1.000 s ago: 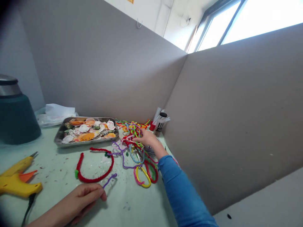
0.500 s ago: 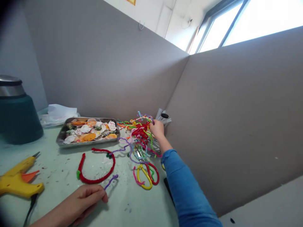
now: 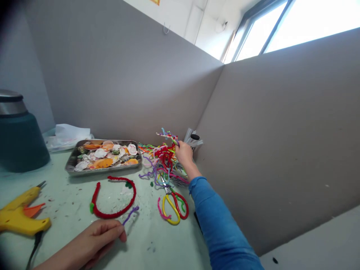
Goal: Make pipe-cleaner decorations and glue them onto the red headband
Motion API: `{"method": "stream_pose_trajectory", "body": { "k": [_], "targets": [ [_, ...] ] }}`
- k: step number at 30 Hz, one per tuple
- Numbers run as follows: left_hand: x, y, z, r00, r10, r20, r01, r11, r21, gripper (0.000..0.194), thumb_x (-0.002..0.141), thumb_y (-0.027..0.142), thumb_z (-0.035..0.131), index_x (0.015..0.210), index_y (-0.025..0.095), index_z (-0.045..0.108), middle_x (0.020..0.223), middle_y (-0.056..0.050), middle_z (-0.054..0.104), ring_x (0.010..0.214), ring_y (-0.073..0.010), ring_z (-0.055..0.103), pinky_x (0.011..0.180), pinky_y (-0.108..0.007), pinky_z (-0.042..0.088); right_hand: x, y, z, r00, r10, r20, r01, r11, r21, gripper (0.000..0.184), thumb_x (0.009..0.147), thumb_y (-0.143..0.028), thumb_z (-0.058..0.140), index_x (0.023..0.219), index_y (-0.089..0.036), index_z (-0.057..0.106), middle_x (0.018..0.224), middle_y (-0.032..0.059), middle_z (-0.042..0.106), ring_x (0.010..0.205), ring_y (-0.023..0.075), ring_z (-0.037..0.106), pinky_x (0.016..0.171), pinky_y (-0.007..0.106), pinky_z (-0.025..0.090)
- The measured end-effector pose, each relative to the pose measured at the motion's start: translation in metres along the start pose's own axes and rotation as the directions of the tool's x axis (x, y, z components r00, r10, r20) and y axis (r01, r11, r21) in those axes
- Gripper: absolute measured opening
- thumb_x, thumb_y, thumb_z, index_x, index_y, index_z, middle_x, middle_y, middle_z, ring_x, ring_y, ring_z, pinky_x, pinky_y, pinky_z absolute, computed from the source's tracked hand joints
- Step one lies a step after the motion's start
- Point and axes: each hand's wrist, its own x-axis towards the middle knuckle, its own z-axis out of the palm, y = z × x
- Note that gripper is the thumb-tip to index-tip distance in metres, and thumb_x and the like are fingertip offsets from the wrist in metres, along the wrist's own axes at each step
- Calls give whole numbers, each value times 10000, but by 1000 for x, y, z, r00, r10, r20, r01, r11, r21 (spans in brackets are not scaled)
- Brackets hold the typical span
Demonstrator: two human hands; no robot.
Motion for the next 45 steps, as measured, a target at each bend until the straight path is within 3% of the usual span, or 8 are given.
{"method": "stream_pose_trajectory", "body": {
  "k": [6, 11, 17, 23, 28, 31, 35, 45],
  "targets": [
    [1, 1, 0, 1000, 2, -1, -2, 1000, -5, 578, 682, 700, 471, 797, 149, 607, 372, 110, 271, 322, -57, 178, 335, -196, 133, 0, -1, 14, 998, -8, 67, 7, 1000, 9, 243, 846, -296, 470, 953, -164, 644, 839, 88, 687, 755, 204, 605, 647, 260, 379],
    [-1, 2, 1, 1000, 2, -4, -2, 1000, 12, 556, 703, 673, 465, 796, 146, 612, 370, 106, 279, 323, -58, 186, 340, -198, 125, -2, -8, 16, 986, -125, 113, 119, 991, 58, 354, 813, -284, 556, 1131, -129, 563, 1088, 119, 632, 901, 188, 590, 754, 251, 407],
    [-2, 5, 2, 1000, -6, -17, 6, 1000, 16, 552, 688, 670, 472, 789, 146, 613, 380, 104, 285, 326, -58, 185, 343, -201, 124, -16, -14, 19, 933, -272, 238, 259, 962, 83, 170, 827, -327, 556, 782, -198, 656, 769, 16, 667, 717, 139, 589, 655, 212, 400],
    [-3, 10, 2, 1000, -10, -19, 11, 1000, 27, 549, 678, 669, 476, 772, 146, 616, 392, 98, 299, 341, -60, 202, 352, -201, 140, -32, -23, 6, 967, -224, 124, 228, 974, -13, 351, 925, -362, 362, 933, -146, 639, 949, 110, 654, 861, 192, 572, 703, 255, 382],
    [-4, 12, 2, 999, -24, -25, 25, 999, 42, 518, 699, 632, 469, 775, 142, 619, 396, 100, 284, 350, -62, 199, 363, -204, 128, -37, -30, 9, 803, -310, 510, 346, 938, 26, 366, 919, -326, 377, 803, -175, 690, 736, 42, 675, 669, 143, 593, 599, 218, 385],
    [-4, 12, 2, 999, -18, -31, 19, 999, 47, 496, 712, 612, 465, 772, 146, 621, 397, 96, 290, 347, -65, 208, 374, -209, 130, -35, -29, 19, 808, -246, 536, 336, 939, -75, 160, 788, -196, 555, 767, -161, 709, 795, 93, 688, 732, 189, 615, 618, 244, 397],
    [-3, 8, 3, 1000, -8, -28, 10, 998, 62, 477, 729, 599, 459, 773, 153, 622, 395, 96, 298, 346, -66, 202, 383, -213, 137, -34, -30, 34, 814, -243, 528, 369, 918, -146, 236, 770, -136, 540, 916, -210, 710, 1029, 110, 667, 938, 220, 603, 740, 270, 416],
    [-5, 9, 1, 999, 35, -7, -35, 996, 84, 484, 761, 586, 442, 789, 142, 635, 427, 81, 338, 375, -73, 245, 408, -213, 170, -43, -43, 65, 833, -205, 513, 362, 904, -226, 264, 817, -135, 459, 933, -131, 696, 991, 176, 682, 988, 256, 580, 809, 323, 418]
  ]
}}
